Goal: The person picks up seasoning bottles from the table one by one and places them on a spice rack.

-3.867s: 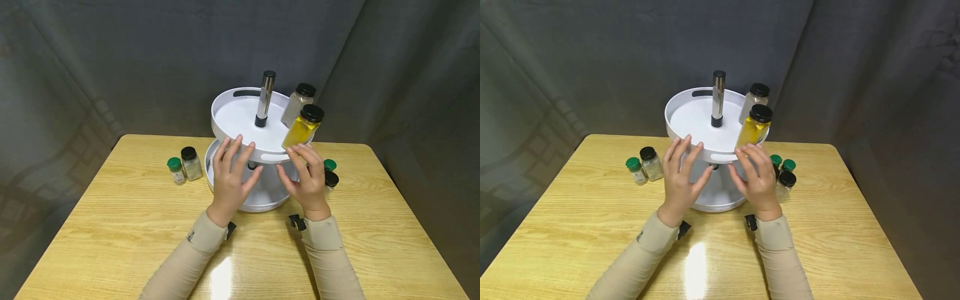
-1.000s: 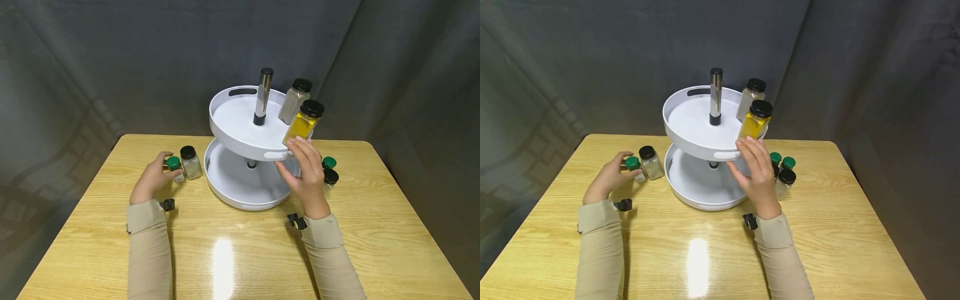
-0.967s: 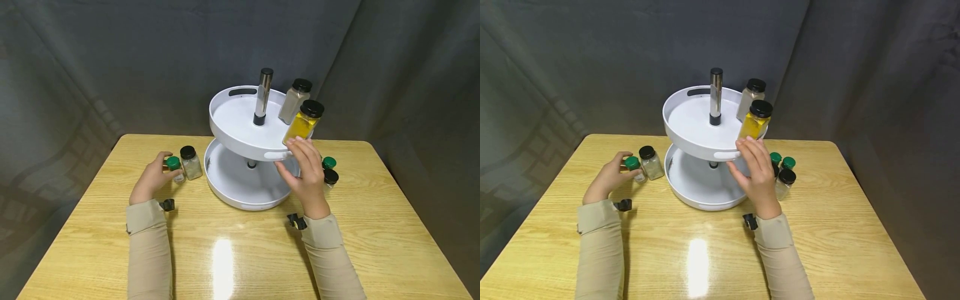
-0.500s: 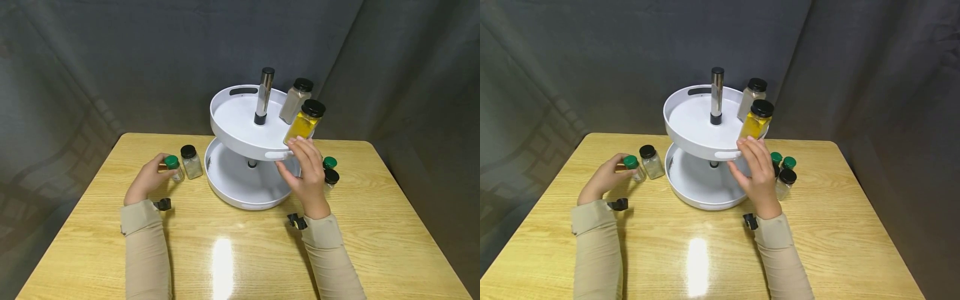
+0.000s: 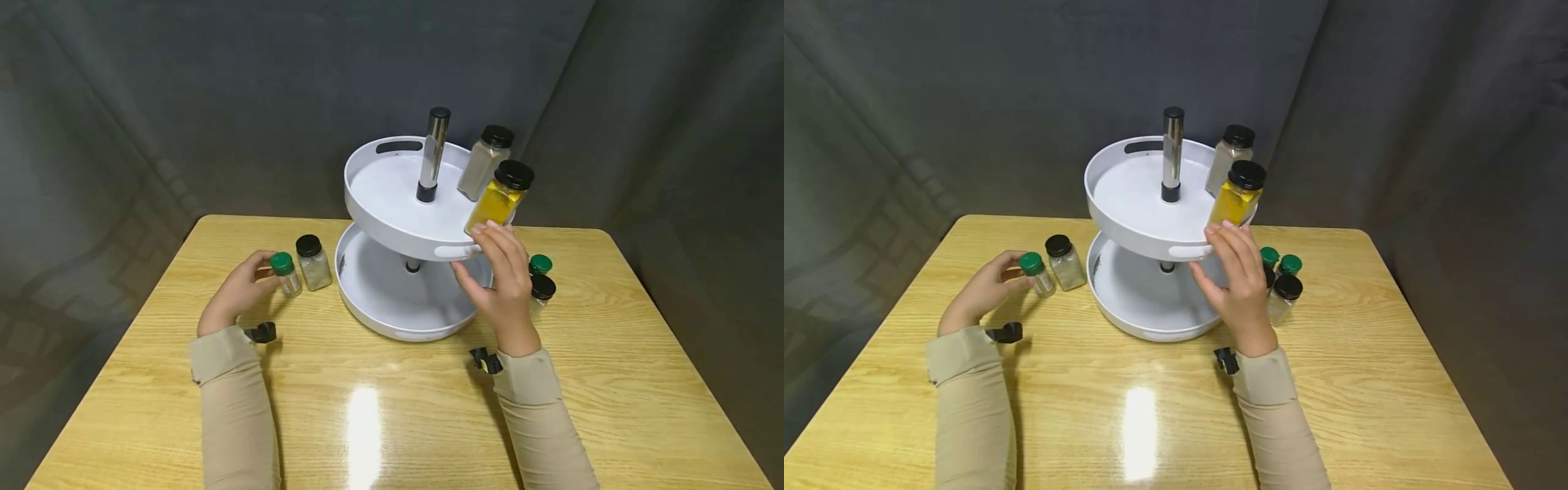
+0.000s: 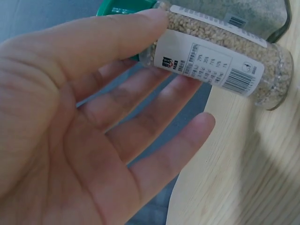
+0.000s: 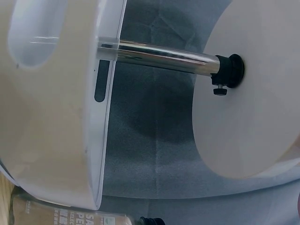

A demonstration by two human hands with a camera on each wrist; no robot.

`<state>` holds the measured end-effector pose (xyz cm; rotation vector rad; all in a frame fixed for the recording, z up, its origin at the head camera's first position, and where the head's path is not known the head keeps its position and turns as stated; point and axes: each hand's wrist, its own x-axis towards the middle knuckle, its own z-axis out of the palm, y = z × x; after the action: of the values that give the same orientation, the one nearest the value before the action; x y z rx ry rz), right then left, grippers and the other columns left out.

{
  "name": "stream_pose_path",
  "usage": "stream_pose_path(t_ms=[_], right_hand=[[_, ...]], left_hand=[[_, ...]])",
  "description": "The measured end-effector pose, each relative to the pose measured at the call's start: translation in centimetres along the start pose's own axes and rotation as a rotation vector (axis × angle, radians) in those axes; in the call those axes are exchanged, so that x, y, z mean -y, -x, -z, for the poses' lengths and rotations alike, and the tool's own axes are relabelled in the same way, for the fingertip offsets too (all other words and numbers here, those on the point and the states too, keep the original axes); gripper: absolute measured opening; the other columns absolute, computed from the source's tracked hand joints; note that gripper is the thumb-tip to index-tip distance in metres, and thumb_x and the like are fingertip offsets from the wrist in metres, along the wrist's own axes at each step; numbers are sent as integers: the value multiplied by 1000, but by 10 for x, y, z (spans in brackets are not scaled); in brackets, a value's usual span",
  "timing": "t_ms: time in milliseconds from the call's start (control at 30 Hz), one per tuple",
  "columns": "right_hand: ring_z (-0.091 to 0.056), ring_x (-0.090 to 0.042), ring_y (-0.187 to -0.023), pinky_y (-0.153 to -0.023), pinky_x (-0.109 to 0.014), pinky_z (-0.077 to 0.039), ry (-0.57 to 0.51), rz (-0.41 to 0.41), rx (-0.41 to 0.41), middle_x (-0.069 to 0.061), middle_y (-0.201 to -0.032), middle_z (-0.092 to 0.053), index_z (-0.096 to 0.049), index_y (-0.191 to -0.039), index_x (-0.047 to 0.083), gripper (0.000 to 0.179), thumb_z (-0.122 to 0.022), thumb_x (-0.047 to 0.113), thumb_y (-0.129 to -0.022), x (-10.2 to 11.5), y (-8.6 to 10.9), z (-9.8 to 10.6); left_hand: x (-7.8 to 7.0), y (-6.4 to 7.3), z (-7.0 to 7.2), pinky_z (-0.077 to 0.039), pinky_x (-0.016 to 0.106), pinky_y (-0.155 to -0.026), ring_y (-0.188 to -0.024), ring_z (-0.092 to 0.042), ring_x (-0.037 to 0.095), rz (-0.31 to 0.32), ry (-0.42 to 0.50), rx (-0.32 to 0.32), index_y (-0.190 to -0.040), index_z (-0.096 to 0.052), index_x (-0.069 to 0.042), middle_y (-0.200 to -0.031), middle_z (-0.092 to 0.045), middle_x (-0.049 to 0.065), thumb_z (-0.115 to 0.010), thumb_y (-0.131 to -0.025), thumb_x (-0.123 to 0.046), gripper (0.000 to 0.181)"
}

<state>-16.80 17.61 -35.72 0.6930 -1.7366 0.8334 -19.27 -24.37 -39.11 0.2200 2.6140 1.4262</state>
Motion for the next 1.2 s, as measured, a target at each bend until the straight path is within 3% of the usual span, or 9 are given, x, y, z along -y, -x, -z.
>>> stream_pose_path(t_ms=[300,433,700,933,1100,1200], right_hand=[[-58,-34,-125,-116,-54,-38,-6,-5,-5,-18,-122,-67,-69,-119,-3,46,-85,4,-77,0,0,0],[-58,-34,-125,-116,-53,-38,-7,-4,-6,-18,-122,-67,-68,-119,-3,47,-85,3,-76,0,0,-1],[-58,-35,-124,-115,-55,-38,-9,11,-17,-19,-121,-67,-68,-119,-3,46,-84,5,-77,-1,0,-1],[-58,-37,-123,-115,-56,-38,-15,14,-20,-20,-121,-67,-68,-119,-3,46,-84,4,-76,-2,0,-2],[-58,-37,-123,-115,-56,-38,-16,14,-16,-20,-121,-66,-68,-119,-3,47,-85,3,-75,-2,0,-2],[-58,-37,-123,-115,-56,-38,-16,12,-17,-20,-120,-67,-68,-119,-3,48,-85,2,-75,-1,0,-2]], left_hand=[[0,-1,-2,-48,55,-99,-131,-46,46,3,-44,-20,-152,-37,-6,-145,-46,21,-67,-101,-28,63],[-4,1,0,-47,56,-100,-129,-48,45,3,-87,-28,-151,-40,-7,-142,-49,22,-64,-102,-33,60],[-15,6,3,-48,58,-100,-125,-52,47,1,-107,32,-156,-36,-7,-146,-46,25,-58,-105,-32,61],[-14,2,0,-46,58,-104,-129,-49,47,-19,-118,24,-137,-51,-1,-133,-54,23,-60,-104,-34,48],[-13,-2,-5,-44,58,-106,-134,-44,47,5,-100,8,-131,-47,3,-132,-51,24,-62,-102,-37,51],[-13,-4,-8,-45,58,-104,-133,-45,47,16,-96,3,-134,-45,1,-132,-51,24,-62,-102,-39,54]])
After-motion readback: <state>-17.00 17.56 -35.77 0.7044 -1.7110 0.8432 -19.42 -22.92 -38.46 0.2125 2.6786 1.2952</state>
